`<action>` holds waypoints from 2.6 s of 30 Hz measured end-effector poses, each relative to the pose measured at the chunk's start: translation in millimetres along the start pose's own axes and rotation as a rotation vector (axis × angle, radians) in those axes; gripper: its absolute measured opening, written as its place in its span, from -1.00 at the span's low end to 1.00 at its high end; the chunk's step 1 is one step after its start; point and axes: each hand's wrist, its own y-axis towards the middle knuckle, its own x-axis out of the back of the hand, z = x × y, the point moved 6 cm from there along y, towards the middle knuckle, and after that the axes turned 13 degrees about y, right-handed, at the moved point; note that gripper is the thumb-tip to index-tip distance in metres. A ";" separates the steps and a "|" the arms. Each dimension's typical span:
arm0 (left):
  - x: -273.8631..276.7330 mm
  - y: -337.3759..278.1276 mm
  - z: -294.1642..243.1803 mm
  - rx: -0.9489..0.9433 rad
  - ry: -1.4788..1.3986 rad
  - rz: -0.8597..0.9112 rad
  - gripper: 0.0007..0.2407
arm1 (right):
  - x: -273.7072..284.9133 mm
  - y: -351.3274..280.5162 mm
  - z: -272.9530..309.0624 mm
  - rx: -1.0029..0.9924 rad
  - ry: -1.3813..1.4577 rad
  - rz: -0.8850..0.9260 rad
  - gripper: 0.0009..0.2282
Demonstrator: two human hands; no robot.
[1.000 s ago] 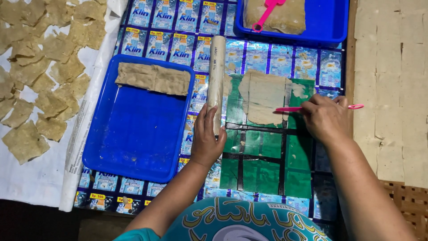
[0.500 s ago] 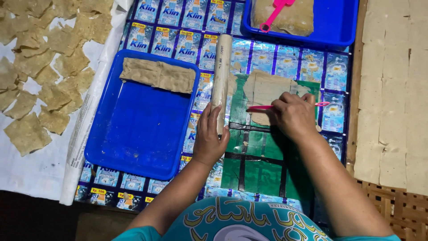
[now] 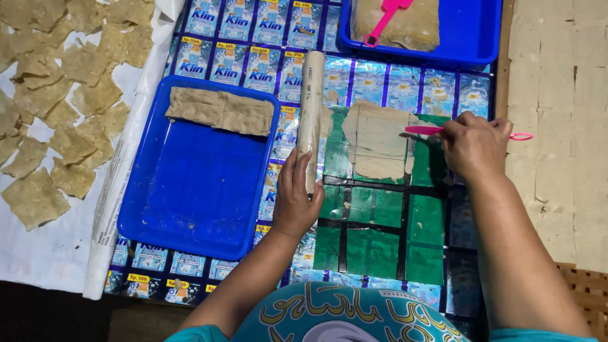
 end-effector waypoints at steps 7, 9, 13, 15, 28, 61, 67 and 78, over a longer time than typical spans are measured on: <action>-0.4 -0.7 0.8 -0.003 0.019 -0.009 -0.45 | -2.4 7.5 6.2 0.007 -0.017 0.033 -0.92; 2.5 0.5 -1.4 -0.014 0.013 -0.016 -0.46 | -8.4 11.5 10.0 0.082 0.055 0.002 -0.95; -1.5 0.3 1.4 0.006 0.017 0.025 -0.44 | -24.6 28.4 26.8 0.089 0.003 0.051 -0.93; -0.6 0.8 2.9 -0.012 -0.003 -0.047 -0.48 | -44.0 36.0 28.5 0.107 0.062 0.007 -0.95; -1.3 1.8 4.6 -0.004 -0.022 -0.031 -0.48 | -20.3 21.7 45.7 -0.095 0.184 0.154 -0.85; 1.5 3.4 -3.5 0.024 -0.022 0.062 -0.49 | -78.2 -41.0 -57.1 -0.629 0.470 0.271 -0.73; 1.8 5.2 -3.7 0.019 -0.024 0.050 -0.48 | -43.2 -76.4 -26.0 -0.770 0.495 0.302 -0.64; 2.6 1.6 -6.3 0.026 -0.026 0.049 -0.50 | -46.4 -119.3 28.6 -0.818 0.638 0.412 -0.65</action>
